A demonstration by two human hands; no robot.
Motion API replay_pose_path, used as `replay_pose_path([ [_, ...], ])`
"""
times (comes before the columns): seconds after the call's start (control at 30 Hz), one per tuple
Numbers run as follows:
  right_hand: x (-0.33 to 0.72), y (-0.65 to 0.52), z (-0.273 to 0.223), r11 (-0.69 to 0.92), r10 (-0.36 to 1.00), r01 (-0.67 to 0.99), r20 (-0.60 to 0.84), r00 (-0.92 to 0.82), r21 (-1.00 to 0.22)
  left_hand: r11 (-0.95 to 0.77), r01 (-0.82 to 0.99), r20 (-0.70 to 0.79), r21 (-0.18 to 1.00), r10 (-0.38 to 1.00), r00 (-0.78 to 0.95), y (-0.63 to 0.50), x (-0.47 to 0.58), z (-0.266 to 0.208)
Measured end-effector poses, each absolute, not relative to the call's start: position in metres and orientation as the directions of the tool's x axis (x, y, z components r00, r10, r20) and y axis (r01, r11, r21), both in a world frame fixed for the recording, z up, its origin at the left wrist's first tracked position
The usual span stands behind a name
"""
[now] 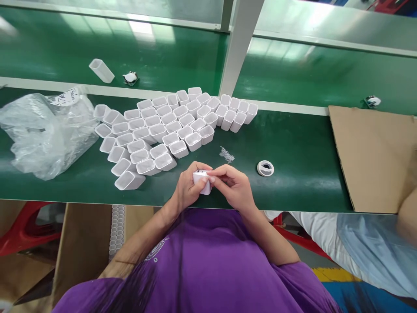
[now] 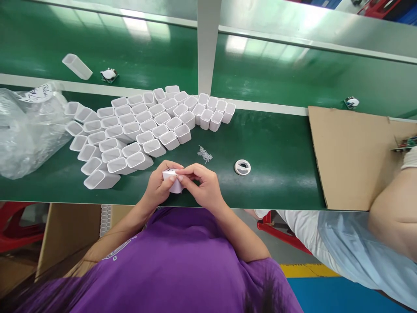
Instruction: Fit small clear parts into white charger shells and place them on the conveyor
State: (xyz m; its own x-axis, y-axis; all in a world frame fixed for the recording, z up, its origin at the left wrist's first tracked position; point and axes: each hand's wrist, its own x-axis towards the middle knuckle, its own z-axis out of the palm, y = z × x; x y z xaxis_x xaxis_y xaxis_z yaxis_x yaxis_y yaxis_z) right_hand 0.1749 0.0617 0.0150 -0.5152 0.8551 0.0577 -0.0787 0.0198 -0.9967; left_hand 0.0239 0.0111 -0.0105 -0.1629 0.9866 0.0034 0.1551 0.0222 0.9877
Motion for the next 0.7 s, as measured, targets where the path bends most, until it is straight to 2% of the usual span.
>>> replay_pose_path([
  [0.13,0.174,0.063,0.016,-0.105,0.837,-0.131,-0.017,-0.546,-0.986,0.005,0.014,-0.004,1.0,0.996,-0.092,0.011,0.024,-0.011],
  [0.2,0.174,0.062,0.016,-0.059,0.847,-0.122,0.015,-0.532,-0.991,-0.035,0.068,0.044,0.997,0.991,-0.124,0.011,0.024,-0.012],
  [0.33,0.175,0.061,0.01,0.134,0.845,-0.075,0.153,-0.513,-0.988,-0.157,0.23,0.201,0.961,0.962,-0.186,0.012,0.024,-0.015],
  [0.47,0.179,0.057,-0.003,0.232,0.862,-0.127,0.264,-0.433,-0.964,-0.228,0.308,0.309,0.924,0.919,-0.245,0.013,0.03,-0.016],
  [0.7,0.184,0.053,-0.008,0.23,0.847,-0.024,0.212,-0.487,-0.973,-0.317,0.258,0.377,0.913,0.896,-0.233,0.013,0.033,-0.009],
])
